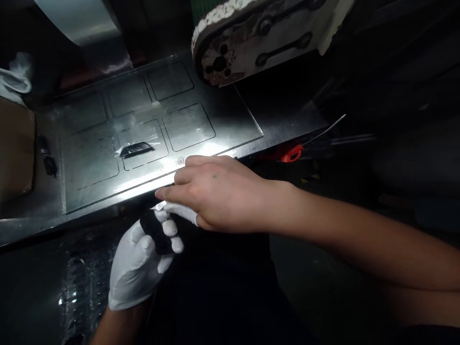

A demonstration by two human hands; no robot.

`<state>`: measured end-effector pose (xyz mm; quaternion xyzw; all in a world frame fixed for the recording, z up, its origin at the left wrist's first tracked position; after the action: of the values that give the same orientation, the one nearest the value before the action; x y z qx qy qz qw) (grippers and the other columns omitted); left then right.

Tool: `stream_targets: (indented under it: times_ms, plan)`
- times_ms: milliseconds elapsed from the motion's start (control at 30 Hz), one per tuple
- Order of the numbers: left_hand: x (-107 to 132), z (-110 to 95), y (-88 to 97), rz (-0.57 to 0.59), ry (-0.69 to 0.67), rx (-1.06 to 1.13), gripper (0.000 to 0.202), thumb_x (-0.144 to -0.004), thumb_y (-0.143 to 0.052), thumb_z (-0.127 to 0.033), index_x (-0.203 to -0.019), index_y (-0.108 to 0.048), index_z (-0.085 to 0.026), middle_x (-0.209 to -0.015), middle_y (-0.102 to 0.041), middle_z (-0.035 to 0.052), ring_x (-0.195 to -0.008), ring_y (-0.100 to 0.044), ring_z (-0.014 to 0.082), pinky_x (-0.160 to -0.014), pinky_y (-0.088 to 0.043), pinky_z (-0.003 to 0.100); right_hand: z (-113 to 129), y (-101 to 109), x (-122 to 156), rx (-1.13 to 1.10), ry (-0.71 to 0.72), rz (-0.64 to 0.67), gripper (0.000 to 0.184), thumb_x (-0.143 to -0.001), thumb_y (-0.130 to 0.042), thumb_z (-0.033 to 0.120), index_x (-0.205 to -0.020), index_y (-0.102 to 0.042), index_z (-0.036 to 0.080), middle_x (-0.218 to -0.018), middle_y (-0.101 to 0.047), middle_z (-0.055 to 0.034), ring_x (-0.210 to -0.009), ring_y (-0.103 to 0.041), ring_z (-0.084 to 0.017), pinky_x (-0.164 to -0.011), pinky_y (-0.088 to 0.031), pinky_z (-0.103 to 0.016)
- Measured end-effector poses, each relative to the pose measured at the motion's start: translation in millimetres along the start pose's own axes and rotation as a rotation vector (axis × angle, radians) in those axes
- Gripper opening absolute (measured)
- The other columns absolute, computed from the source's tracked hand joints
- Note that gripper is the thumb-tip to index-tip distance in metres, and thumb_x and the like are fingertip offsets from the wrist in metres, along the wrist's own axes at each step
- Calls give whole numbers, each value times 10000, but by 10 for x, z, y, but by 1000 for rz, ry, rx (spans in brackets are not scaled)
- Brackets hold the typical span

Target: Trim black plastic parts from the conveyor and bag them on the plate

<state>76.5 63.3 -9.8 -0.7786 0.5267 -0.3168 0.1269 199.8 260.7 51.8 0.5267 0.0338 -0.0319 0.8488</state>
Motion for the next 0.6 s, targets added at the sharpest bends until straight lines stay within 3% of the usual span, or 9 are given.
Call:
stream_targets:
  times_ms: [300, 467, 600]
  plan:
    - [44, -73, 18, -140, 84, -206, 321, -932, -743, -362, -1220, -721, -221, -994, -654, 68, -757, -711, 171, -456, -444, 140, 54, -32, -77, 175, -52, 102, 443, -937, -591, 136, -1371, -658, 191, -1039, -732, -91, -932, -576, -236, -646, -351, -314]
    - [38, -109, 87, -99, 148, -234, 300, -943, -725, -358, -1205, -723, -211, -994, -650, 71, -767, -718, 187, -453, -433, 143, 63, -62, -113, 219, -70, 142, 428, -953, -571, 133, -1368, -659, 191, -1032, -733, -93, -939, -578, -238, -626, -319, -313]
    - [10, -98, 155, -7, 220, -133, 287, -950, -709, -362, -1172, -728, -182, -962, -633, 71, -728, -703, 172, -403, -379, 125, 117, -24, -177, 282, -60, 202, 346, -984, -532, 114, -1276, -711, 167, -905, -723, -87, -881, -569, -233, -605, -302, -323]
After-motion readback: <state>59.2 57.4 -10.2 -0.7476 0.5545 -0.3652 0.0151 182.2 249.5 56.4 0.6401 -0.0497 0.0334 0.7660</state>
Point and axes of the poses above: each hand's wrist, its own x-axis away from the middle knuckle, its own y-axis out of the back of the hand, z = x × y, the point moved 1 cm from there along -x, towards the middle knuckle
